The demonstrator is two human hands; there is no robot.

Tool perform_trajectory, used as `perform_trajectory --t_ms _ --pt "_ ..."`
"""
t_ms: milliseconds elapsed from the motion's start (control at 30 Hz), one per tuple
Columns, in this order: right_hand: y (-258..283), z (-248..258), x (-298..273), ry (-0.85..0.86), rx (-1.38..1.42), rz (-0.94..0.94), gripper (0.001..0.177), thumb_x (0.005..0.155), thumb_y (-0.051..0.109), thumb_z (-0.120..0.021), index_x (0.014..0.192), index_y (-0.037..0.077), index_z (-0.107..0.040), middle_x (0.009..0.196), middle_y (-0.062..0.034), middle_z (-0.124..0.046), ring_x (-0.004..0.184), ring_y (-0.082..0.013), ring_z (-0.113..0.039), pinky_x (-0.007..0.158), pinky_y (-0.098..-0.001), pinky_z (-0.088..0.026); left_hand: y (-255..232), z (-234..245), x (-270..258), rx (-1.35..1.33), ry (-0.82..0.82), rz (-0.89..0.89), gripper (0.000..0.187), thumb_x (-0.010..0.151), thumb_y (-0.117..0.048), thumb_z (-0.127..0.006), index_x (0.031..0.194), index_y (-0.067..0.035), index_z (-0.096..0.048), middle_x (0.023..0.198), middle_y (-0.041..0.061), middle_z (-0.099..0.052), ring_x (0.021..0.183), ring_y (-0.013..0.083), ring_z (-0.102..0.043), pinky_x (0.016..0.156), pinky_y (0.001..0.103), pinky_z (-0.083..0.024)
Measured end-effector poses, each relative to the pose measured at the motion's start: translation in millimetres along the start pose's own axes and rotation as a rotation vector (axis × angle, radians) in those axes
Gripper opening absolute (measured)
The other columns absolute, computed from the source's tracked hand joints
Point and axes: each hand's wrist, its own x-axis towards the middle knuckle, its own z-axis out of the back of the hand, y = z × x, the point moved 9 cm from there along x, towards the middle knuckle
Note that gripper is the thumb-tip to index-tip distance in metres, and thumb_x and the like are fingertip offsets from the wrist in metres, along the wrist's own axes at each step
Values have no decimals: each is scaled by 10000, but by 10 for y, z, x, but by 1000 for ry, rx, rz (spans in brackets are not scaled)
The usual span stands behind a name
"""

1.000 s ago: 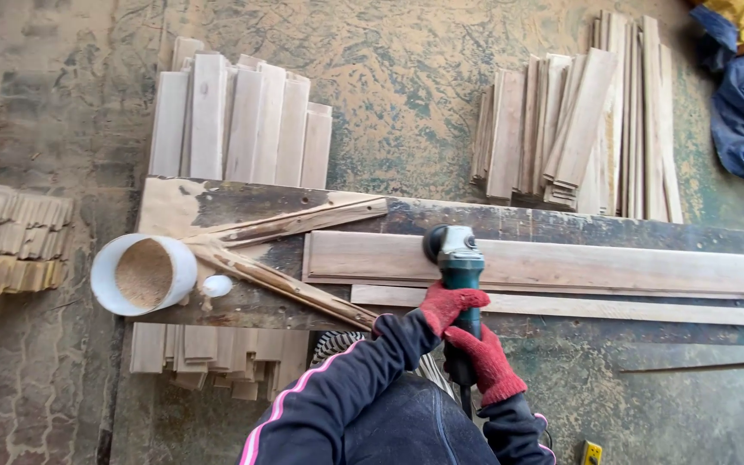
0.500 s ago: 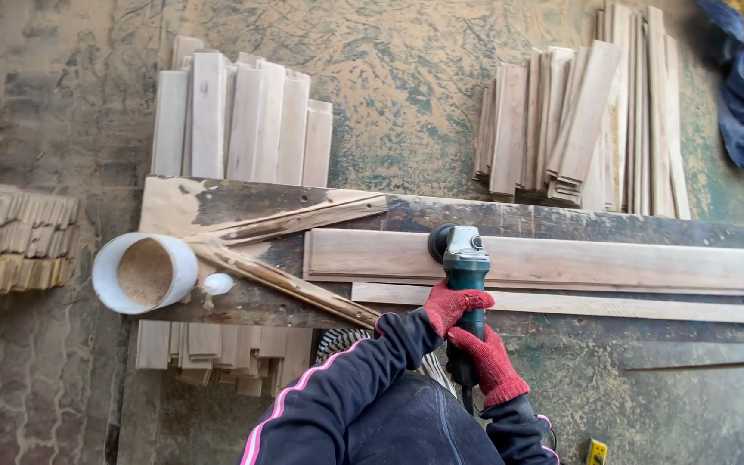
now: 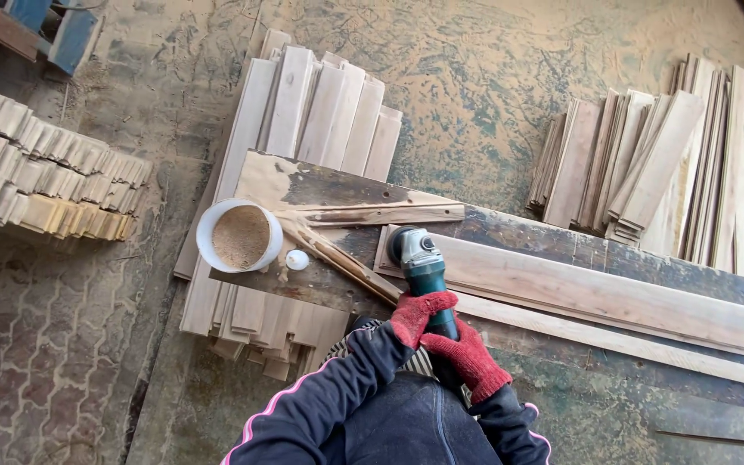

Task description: Sanding a wooden plank using an angle grinder.

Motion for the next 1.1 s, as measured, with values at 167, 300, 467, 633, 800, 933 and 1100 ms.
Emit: perform_trajectory --t_ms 167,300,467,633,800,933,1100 --pt "-6 -167 -8 17 -65 46 560 707 184 -863 1217 11 -710 1015 -180 -777 877 -252 -701 810 -359 -561 -21 249 -110 -26 -90 36 386 710 -61 -835 1043 63 -685 841 181 -723 665 268 -693 629 338 -604" --pt "-179 -40 46 -9 49 60 480 719 141 -853 1140 -35 -704 929 -199 -750 788 -266 -668 725 -366 -540 -40 84 -111 30 -42 38 334 710 -70 -837 990 51 -701 826 163 -729 648 245 -685 633 320 -598" --pt "-293 230 -118 -104 218 32 394 797 129 -786 1115 -38 -622 692 -190 -626 493 -277 -564 426 -376 -443 309 -222 220 27 23 78 440 667 -3 -849 1057 45 -652 857 164 -716 651 255 -697 603 343 -611" --pt "-361 346 -152 -128 324 34 335 824 138 -778 1066 -47 -639 699 -190 -627 518 -274 -564 441 -383 -450 392 -322 237 197 -10 126 509 621 -110 -873 1083 -12 -680 909 125 -728 721 221 -680 658 335 -601" --pt "-163 168 -39 -41 64 11 530 734 160 -843 1195 -25 -659 946 -207 -731 768 -285 -681 710 -389 -579 228 -164 123 -22 47 56 317 710 2 -831 991 53 -694 833 166 -714 663 249 -683 639 326 -592" --pt "180 -2 -136 -53 -119 128 549 619 352 -998 1039 86 -763 800 -121 -684 784 -235 -651 711 -357 -560 568 313 457 -97 -237 180 608 608 -114 -1038 1109 -77 -695 806 190 -750 733 394 -779 642 649 -641" --pt "-37 286 -28 -96 -215 63 656 577 482 -1009 1048 98 -763 824 -141 -686 818 -266 -676 781 -404 -554 459 72 352 -255 -309 87 486 643 -19 -966 1047 -34 -696 816 227 -736 766 395 -771 717 563 -656"
